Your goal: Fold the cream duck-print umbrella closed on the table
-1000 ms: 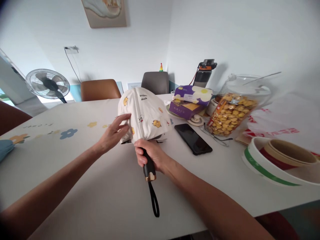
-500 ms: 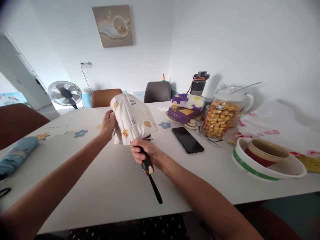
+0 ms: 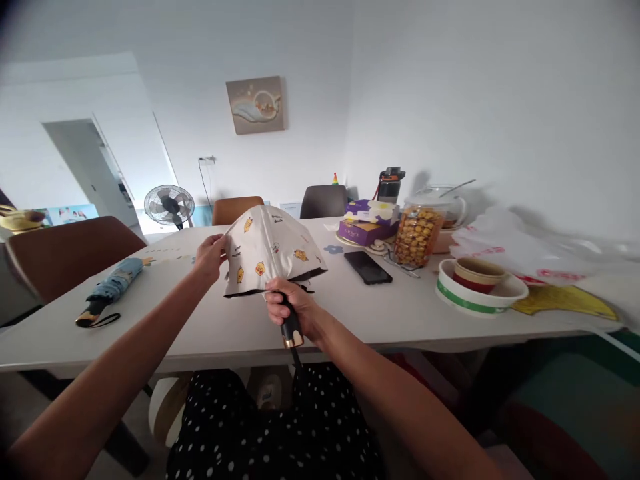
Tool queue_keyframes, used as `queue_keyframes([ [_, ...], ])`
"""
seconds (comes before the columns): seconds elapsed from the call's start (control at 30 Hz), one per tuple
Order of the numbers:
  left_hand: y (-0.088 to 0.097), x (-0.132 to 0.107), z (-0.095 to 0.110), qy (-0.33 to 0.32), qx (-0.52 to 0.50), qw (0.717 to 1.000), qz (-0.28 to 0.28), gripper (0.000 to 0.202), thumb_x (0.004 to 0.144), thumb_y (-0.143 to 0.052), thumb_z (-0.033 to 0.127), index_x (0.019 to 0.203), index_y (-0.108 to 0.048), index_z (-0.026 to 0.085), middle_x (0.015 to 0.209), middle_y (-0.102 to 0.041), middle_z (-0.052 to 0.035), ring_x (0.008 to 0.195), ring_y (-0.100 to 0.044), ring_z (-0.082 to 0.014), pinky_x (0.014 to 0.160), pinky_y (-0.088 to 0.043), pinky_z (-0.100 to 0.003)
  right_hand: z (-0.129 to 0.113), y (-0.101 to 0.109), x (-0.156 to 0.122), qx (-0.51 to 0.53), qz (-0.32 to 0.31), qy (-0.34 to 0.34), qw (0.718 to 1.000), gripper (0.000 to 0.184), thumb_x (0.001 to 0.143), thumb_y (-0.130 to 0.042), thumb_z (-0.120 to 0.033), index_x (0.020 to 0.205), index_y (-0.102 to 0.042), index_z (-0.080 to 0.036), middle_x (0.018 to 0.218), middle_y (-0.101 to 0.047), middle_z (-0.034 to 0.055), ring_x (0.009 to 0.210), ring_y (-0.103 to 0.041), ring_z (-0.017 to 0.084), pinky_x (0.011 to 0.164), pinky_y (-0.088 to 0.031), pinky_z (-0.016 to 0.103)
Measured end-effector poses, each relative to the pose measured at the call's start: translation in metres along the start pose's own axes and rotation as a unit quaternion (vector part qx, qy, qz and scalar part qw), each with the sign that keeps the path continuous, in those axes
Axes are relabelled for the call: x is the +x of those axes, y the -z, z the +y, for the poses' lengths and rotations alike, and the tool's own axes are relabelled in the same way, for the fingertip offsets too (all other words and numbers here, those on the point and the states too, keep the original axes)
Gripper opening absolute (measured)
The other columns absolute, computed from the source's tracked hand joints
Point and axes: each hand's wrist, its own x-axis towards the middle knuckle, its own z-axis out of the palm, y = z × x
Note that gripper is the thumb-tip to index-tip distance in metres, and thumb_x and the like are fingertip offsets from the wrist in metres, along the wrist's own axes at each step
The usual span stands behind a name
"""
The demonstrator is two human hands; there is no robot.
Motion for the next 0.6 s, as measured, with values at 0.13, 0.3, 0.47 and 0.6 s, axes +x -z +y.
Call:
queue_keyframes([
  [0.13, 0.0, -0.032, -0.001, 0.116, -0.041, 0.989, -0.087, 0.021, 0.074, -0.06, 0.034, 0.084, -0.055, 0.016, 0.073, -0.057, -0.0012, 0.055, -0.053, -0.0093, 0.051, -0.041, -0.022, 0.01, -0.013, -0.011, -0.019, 0.032, 0.023, 0.999, 0.028, 0.072, -0.053, -0.028, 0.05, -0.036, -0.02, 0.037, -0.028, -0.0105, 0.028, -0.023, 0.004, 0.035, -0.029, 0.02],
  [0.3, -0.001, -0.059, -0.007, 0.155, -0.042, 0.954, -0.255, 0.028, 0.067, -0.071, 0.033, 0.082, -0.062, 0.01, 0.074, -0.063, -0.0059, 0.06, -0.056, -0.0124, 0.056, -0.046, -0.023, 0.015, -0.016, -0.016, -0.028, 0.035, 0.037, 0.998, 0.028, 0.07, -0.052, -0.031, 0.049, -0.037, -0.021, 0.032, -0.03, -0.0092, 0.027, -0.024, 0.005, 0.034, -0.028, 0.02],
  [0.47, 0.002, -0.067, -0.008, 0.168, -0.083, 0.958, -0.216, 0.023, 0.063, -0.072, 0.025, 0.08, -0.064, 0.011, 0.073, -0.065, -0.0055, 0.058, -0.056, -0.0122, 0.051, -0.044, -0.022, 0.02, -0.019, -0.031, 0.004, 0.045, 0.082, 0.996, 0.03, 0.072, -0.052, -0.031, 0.049, -0.038, -0.02, 0.032, -0.029, -0.0095, 0.027, -0.022, 0.005, 0.033, -0.029, 0.02],
  [0.6, 0.0, -0.067, -0.017, 0.113, 0.05, 0.977, -0.175, 0.023, 0.067, -0.068, 0.03, 0.079, -0.062, 0.011, 0.076, -0.064, -0.0075, 0.064, -0.058, -0.0151, 0.057, -0.046, -0.026, 0.02, -0.015, -0.041, 0.016, 0.077, 0.089, 0.993, 0.031, 0.074, -0.051, -0.03, 0.049, -0.035, -0.021, 0.033, -0.028, -0.0095, 0.028, -0.022, 0.005, 0.034, -0.029, 0.019],
])
